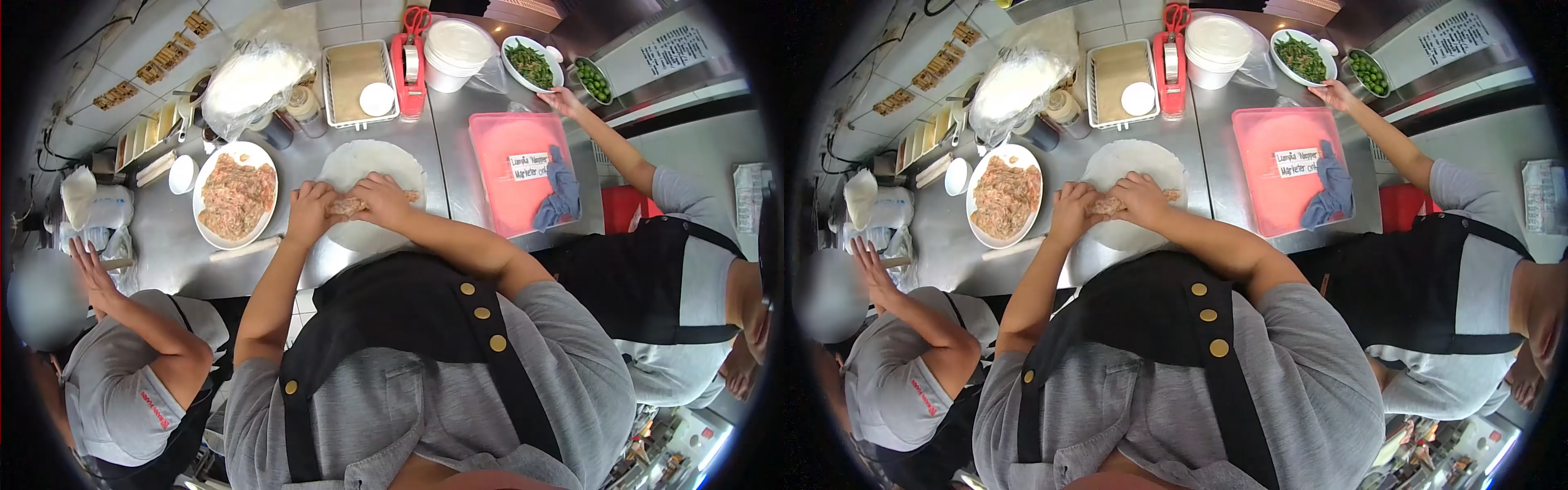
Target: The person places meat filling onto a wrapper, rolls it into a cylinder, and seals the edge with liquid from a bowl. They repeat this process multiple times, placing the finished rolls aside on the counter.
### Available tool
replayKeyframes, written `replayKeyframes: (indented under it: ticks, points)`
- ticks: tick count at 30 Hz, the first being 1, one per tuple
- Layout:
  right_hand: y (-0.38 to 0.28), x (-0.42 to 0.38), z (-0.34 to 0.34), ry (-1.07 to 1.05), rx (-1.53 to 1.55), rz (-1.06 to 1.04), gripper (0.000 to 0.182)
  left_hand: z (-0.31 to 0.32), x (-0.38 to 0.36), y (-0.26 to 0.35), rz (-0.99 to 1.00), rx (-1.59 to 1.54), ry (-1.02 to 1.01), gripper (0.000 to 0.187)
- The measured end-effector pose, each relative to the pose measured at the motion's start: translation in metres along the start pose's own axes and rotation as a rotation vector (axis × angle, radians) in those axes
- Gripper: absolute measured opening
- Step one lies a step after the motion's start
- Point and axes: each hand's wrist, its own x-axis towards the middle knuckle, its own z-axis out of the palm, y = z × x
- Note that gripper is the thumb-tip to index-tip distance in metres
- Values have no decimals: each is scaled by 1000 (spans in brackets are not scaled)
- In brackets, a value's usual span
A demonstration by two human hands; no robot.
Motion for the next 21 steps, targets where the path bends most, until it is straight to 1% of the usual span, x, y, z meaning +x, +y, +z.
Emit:
replayKeyframes:
  ticks: [1,2,3,4,5,7,8,10,11,13,14,15,17,18,20,21]
  points:
    - [3,-2,3,-4,18,-7,19,-4,2,6,-38,-31,76,30]
    - [4,-2,4,-9,37,-16,18,-2,2,4,-37,-31,74,30]
    - [6,-2,5,-10,39,-15,18,2,0,-1,-29,-83,13,30]
    - [8,-1,7,-60,50,33,18,6,-2,-6,-23,-133,-48,30]
    - [6,1,6,-109,59,81,18,9,-5,-10,-25,-133,-48,30]
    - [4,2,1,-116,76,93,18,15,-9,-18,-52,-114,59,27]
    - [5,1,0,-123,92,109,18,10,-8,-14,-51,-111,58,27]
    - [5,-2,-3,-98,80,93,18,1,-9,-5,-111,-123,154,26]
    - [5,-4,-3,-76,70,70,18,6,-11,-8,-118,-119,152,26]
    - [12,-2,-1,-120,51,62,21,15,-19,-29,-81,-94,-22,29]
    - [13,-2,2,-158,22,59,24,12,-20,-33,-48,-80,-19,33]
    - [11,-1,-1,-84,57,34,30,8,-19,-30,-21,-57,-12,37]
    - [3,-1,-20,43,148,12,42,-26,-12,-6,-50,-132,62,41]
    - [0,-5,-31,101,193,21,49,-42,-14,-11,-80,-99,66,41]
    - [3,-22,-47,125,362,150,51,-64,-11,-22,-128,-20,122,50]
    - [-2,-31,-62,112,433,232,50,-74,-12,-34,-143,-13,117,50]
